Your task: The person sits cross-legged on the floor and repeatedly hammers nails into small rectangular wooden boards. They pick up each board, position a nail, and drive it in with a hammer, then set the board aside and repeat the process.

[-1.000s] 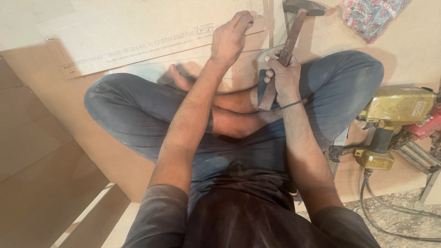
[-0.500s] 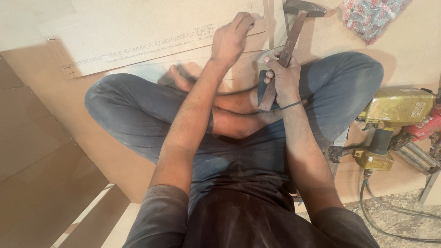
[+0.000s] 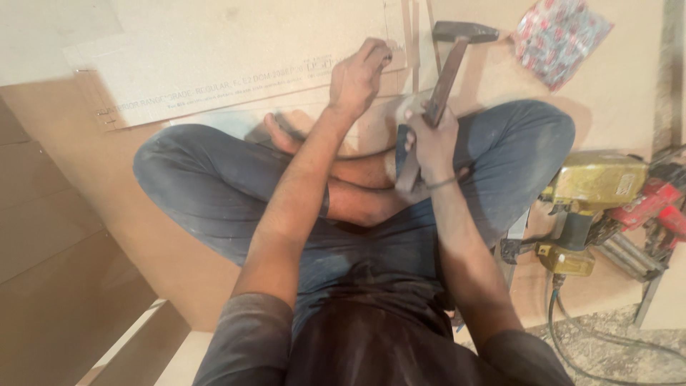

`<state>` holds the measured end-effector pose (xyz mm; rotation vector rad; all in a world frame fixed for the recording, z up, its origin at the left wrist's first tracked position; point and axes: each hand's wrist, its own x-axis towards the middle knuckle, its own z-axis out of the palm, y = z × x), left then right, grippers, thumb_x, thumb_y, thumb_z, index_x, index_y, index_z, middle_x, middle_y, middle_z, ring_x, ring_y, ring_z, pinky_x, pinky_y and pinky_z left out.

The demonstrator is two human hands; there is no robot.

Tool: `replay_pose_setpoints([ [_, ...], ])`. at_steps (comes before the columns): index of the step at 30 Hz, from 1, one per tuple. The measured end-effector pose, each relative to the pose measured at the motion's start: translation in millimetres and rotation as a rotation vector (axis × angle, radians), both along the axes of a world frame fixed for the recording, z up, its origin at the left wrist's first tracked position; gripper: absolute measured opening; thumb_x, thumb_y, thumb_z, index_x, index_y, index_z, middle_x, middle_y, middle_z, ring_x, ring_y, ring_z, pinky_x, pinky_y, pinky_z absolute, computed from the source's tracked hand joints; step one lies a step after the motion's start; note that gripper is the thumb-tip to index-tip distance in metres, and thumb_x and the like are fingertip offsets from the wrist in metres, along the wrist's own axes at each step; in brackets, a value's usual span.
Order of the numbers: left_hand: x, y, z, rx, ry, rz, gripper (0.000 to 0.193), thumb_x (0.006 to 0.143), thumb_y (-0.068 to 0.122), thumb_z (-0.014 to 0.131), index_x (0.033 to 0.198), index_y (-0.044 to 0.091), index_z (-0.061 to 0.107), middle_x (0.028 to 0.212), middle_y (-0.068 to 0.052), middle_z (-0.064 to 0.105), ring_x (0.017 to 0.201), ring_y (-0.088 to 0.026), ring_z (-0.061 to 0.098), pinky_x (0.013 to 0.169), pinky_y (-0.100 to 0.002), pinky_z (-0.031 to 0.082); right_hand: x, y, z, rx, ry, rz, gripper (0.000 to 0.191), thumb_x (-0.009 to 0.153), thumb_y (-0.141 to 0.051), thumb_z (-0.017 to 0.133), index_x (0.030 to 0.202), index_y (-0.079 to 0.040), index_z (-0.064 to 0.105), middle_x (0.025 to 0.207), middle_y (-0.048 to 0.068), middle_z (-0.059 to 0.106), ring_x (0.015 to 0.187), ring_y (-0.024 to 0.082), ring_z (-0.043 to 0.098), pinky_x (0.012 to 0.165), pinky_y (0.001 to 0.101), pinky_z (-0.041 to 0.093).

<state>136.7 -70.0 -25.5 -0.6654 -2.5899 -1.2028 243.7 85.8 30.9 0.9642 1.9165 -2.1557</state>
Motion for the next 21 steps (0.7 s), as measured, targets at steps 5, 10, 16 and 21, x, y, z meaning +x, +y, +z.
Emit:
replay_pose_setpoints([
  [5,-5,-3,-1,0.022,-0.014,0.034,0.013,0.092,0.008,0.066,0.103,0.014,0.066,0.112,0.001,0.066,0.082,-0.03,0.071,0.068,-0.042,0.056,25,-3,25,0.19,0.165,0.162,0.027,0.102,-0.008,0.062,0.125,0.002,0.051,0.076,0.002,0.06,0.052,0.007,0.053,0.044,0.0234,0.044],
  [10,-7,-6,-4,0.024,-0.045,0.047,0.009,0.093,0.011,0.067,0.102,0.015,0.067,0.111,0.002,0.066,0.083,-0.03,0.071,0.069,-0.043,0.056,32,-8,37,0.301,0.09,0.304,0.02,0.104,-0.011,0.061,0.119,0.0,0.055,0.074,0.001,0.06,0.052,0.006,0.053,0.044,0.0238,0.043],
  [16,-10,-7,-10,0.012,-0.087,0.08,0.012,0.092,0.009,0.065,0.103,0.014,0.068,0.114,0.001,0.066,0.083,-0.03,0.07,0.07,-0.044,0.057,28,-19,57,0.654,0.081,0.437,0.024,0.103,-0.013,0.064,0.122,0.0,0.057,0.078,0.01,0.068,0.063,0.02,0.066,0.055,0.0351,0.052],
  [21,-4,-7,-20,0.039,-0.119,0.062,0.012,0.094,0.012,0.068,0.105,0.016,0.069,0.118,0.003,0.066,0.089,-0.027,0.072,0.076,-0.041,0.059,27,-22,85,0.86,0.118,0.48,0.03,0.103,-0.013,0.064,0.128,0.001,0.054,0.086,0.021,0.069,0.081,0.038,0.072,0.069,0.0483,0.054],
])
